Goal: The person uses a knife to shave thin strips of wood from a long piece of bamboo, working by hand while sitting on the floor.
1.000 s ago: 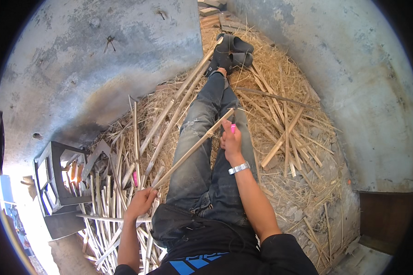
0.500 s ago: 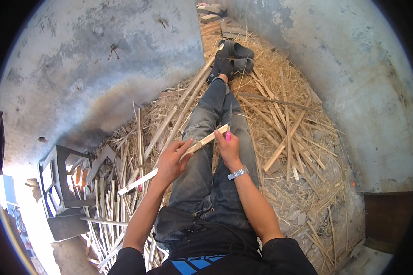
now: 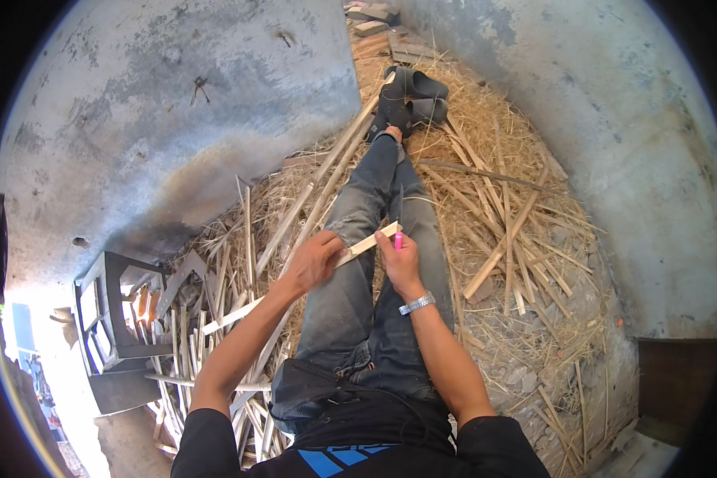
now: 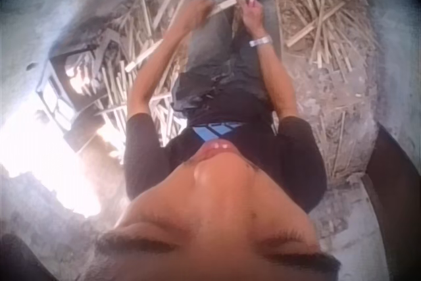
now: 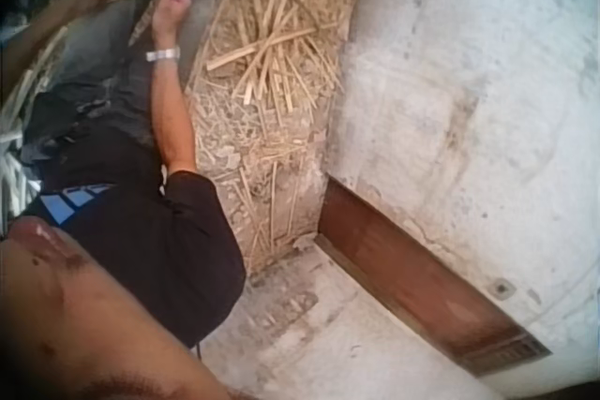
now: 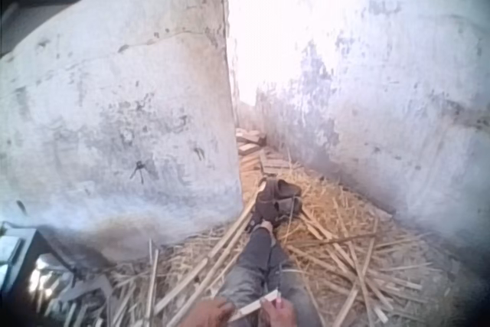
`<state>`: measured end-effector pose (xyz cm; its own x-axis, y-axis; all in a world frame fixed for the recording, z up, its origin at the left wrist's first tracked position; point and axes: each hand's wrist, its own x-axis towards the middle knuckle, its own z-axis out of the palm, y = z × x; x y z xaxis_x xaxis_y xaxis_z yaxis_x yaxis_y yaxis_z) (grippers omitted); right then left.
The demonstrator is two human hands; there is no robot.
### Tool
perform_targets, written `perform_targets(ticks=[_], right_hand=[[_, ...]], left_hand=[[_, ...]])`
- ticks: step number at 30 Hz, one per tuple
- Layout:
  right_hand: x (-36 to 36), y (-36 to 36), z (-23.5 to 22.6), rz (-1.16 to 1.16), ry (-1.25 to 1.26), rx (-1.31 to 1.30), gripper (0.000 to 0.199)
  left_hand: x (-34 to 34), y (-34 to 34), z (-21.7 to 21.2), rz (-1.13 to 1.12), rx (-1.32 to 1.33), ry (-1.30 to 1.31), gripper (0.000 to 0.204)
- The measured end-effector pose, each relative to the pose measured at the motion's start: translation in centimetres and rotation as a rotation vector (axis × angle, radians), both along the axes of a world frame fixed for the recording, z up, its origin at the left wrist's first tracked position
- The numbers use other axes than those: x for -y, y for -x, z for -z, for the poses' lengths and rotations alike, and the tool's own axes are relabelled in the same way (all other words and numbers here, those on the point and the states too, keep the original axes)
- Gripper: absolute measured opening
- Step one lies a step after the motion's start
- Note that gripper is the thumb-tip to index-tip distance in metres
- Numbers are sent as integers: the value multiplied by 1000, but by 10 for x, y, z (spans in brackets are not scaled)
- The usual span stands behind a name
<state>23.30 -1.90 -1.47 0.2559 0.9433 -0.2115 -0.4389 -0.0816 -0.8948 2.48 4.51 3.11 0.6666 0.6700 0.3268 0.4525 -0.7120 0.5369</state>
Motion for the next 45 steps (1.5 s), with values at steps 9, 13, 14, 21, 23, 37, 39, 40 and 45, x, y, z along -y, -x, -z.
perform_targets(ticks=[9, 13, 14, 21, 23, 37, 39, 40, 45], right_hand=[[-12, -9, 4, -104, -53, -153, 24], [-16, -12, 8, -163, -88, -224, 24], [-13, -10, 10, -165, -43, -208, 24], [-7, -15, 15, -169, 11, -104, 26], [-9, -11, 13, -176, 29, -96, 27], [-12, -25, 18, 11, 61, -310, 32], [-14, -21, 13, 60, 109, -144, 35], [-15, -19, 10, 87, 133, -60, 37], [4, -4, -10, 93, 5, 754, 56]], left_hand=[[18, -21, 26, -286, 292, 267, 10], [10, -12, 58, -511, 418, 533, 19], [6, -2, 68, -523, 480, 607, 21], [2, 11, 49, -654, 709, 695, 23], [-9, 42, 50, -849, 708, 546, 20], [90, 181, -22, -486, -312, 391, 32], [97, 190, -19, -465, -463, 523, 37], [103, 190, -15, -467, -403, 579, 37], [109, 143, -4, -432, -199, 778, 39]])
